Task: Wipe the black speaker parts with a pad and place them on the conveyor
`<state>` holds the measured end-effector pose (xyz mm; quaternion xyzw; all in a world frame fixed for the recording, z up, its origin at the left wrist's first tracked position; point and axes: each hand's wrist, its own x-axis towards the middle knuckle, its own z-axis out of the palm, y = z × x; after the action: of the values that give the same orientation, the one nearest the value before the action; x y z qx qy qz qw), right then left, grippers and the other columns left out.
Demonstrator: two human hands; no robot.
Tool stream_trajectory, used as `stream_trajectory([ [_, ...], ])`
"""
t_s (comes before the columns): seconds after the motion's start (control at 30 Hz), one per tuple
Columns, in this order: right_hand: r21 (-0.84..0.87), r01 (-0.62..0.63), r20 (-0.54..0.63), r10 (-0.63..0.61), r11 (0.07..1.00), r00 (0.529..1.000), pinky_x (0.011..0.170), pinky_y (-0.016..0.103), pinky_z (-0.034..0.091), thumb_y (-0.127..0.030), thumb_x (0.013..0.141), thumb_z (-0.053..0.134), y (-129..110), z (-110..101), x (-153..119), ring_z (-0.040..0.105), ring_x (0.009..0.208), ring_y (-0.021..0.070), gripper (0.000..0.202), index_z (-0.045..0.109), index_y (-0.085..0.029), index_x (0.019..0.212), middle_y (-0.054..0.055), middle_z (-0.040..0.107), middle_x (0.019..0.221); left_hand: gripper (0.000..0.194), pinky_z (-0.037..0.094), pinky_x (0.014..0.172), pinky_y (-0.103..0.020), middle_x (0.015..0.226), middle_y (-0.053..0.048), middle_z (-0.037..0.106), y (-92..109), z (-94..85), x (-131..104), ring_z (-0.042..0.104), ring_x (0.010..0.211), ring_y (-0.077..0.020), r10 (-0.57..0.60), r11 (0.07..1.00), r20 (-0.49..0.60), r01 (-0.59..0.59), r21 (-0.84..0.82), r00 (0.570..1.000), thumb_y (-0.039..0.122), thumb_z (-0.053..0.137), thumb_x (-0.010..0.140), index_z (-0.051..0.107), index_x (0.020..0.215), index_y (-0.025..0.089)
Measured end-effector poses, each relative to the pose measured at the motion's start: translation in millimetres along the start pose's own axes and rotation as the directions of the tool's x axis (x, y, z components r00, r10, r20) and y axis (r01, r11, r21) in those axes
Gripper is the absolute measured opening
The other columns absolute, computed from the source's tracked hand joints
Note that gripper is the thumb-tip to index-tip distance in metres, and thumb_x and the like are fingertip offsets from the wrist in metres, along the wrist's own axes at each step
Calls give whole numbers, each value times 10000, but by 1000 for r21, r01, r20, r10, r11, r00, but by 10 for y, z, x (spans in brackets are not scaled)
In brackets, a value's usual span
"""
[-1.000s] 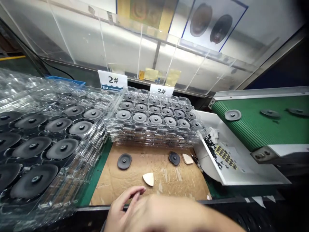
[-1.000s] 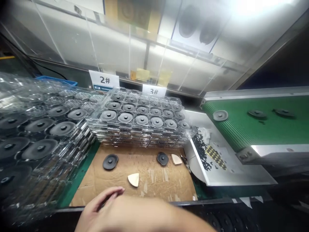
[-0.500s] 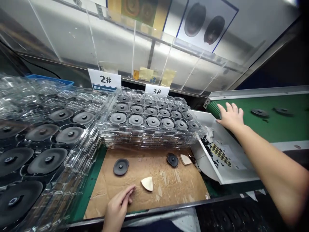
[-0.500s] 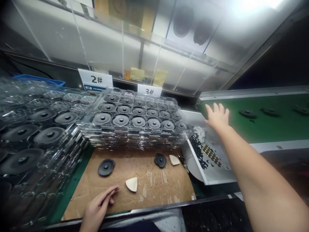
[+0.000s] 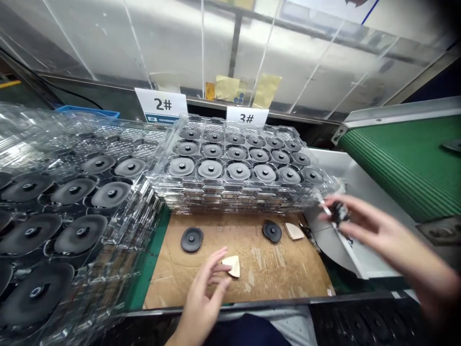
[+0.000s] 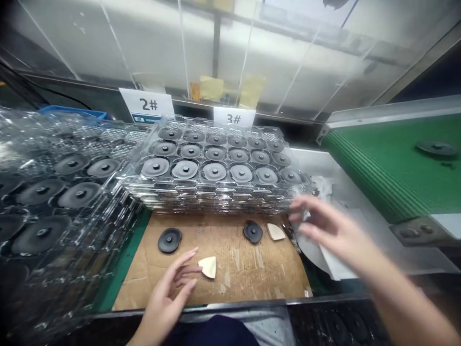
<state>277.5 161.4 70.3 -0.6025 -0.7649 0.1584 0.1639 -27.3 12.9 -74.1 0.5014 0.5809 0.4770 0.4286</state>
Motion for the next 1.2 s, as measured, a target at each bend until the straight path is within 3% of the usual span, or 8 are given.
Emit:
stream_trajectory([
  [0.1,623,-313,520,-82,717,850,836,385,491,-601,738,564,-152,660,-637,605,1013,282,610,489,-279,1251,125,552,1232,673,396,987,-422,1310,-128,519,347,190,103,479,1192,-273,453,865,294,-495,82,841,322,632,755,309,1344,276],
  [0.2,734,-453,552,-56,506,832,969,443,395,-636,681,595,-180,1242,-1068,490,1164,327,659,562,-222,1193,140,543,1254,587,354,997,-478,1201,-130,610,598,407,190,504,1164,-283,618,682,483,-729,63,620,359,603,773,396,1310,242],
  [0.4,817,-544,543,63,189,838,1032,405,323,-670,734,494,-282,1542,-1388,443,1219,277,601,594,-250,1152,97,532,1277,368,479,861,-329,1056,-134,687,633,532,167,618,1013,-236,406,855,554,-516,48,726,271,544,823,561,1183,197],
  [0.53,754,-588,589,94,293,803,1053,407,287,-655,745,499,-398,1446,-1332,420,1238,272,624,566,-223,1191,107,510,1298,620,422,913,-427,1197,-179,597,343,469,13,528,1136,-292,466,805,542,-589,67,699,228,598,784,335,1343,280],
  [0.67,741,-498,575,-42,451,817,978,398,391,-675,770,422,-491,1453,-1185,454,1207,286,664,527,-209,1230,125,556,1239,722,399,945,-430,1208,-143,601,213,490,-157,541,1120,-304,380,908,302,-415,60,874,228,689,696,358,1333,313],
  [0.8,689,-262,505,-188,676,842,709,322,534,-652,839,268,-584,1541,-986,654,832,228,639,503,-213,1238,94,664,900,618,355,996,-435,1174,-60,635,284,422,-224,499,1162,-308,13,994,57,-6,-112,998,222,757,612,555,1177,368],
  [0.97,443,-112,374,-70,890,925,687,358,512,-405,907,379,-700,1947,-722,616,716,195,376,518,-206,1194,89,572,919,597,417,958,-410,1254,-76,569,298,64,-139,507,1156,-304,-488,516,127,403,-756,864,292,742,639,527,1194,337],
  [1.2,440,98,295,-247,893,923,779,372,454,-196,855,454,-898,2432,-890,546,879,217,245,593,-224,1055,88,549,997,472,387,1005,-390,1212,-51,601,274,-316,-99,441,1215,-301,-481,204,177,306,-930,859,281,630,755,517,1210,330],
])
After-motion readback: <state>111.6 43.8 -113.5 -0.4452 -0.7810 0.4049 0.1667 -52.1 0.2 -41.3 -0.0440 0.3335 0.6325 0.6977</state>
